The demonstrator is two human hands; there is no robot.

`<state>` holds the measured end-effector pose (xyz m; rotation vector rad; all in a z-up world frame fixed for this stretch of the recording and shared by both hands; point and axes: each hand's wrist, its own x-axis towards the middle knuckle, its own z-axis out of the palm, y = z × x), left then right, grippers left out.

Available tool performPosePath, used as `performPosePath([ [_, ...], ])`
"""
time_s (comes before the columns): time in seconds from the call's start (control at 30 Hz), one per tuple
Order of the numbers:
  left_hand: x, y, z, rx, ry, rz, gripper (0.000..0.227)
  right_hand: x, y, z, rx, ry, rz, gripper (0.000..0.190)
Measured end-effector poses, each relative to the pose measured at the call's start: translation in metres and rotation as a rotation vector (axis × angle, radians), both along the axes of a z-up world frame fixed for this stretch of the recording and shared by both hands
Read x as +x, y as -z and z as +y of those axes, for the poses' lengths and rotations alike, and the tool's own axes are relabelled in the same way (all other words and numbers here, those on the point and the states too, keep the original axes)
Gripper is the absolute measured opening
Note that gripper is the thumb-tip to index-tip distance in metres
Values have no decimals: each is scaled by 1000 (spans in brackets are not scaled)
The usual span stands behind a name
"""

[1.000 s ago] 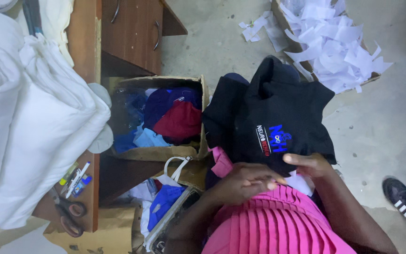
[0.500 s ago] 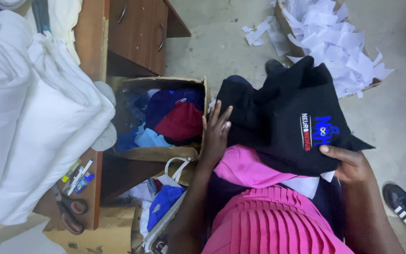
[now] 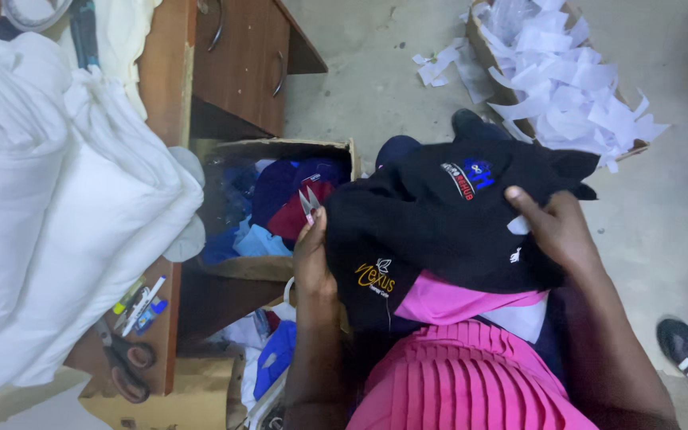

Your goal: The person trims loose threads from embroidered logos on black and maroon shirts using a small pair of shears, handling the shirts one by one from a pile on their lap and placing them aside after trimming.

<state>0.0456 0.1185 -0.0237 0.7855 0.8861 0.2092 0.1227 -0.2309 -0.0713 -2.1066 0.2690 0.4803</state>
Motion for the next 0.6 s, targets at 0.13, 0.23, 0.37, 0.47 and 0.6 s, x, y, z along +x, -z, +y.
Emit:
performPosePath([
  [0.13, -15, 35, 20, -367, 44, -175, 59, -23, -79, 8, 229, 14, -438, 39],
  [0.23, -18, 29, 15, -431, -72, -127, 50, -56, -72, -8, 626, -72, -74, 36],
  [0.37, -20, 32, 7, -444, 73, -222, 37, -84, -30, 49, 776, -286, 271, 30],
  [0.47, -11, 14, -18, -369, -29, -159, 35, -82, 33, 82, 754, -818, 155, 43],
  [0.6, -15, -18, -51, -256, -2, -103, 32, -80, 6, 101, 1205, 240, 727, 34],
])
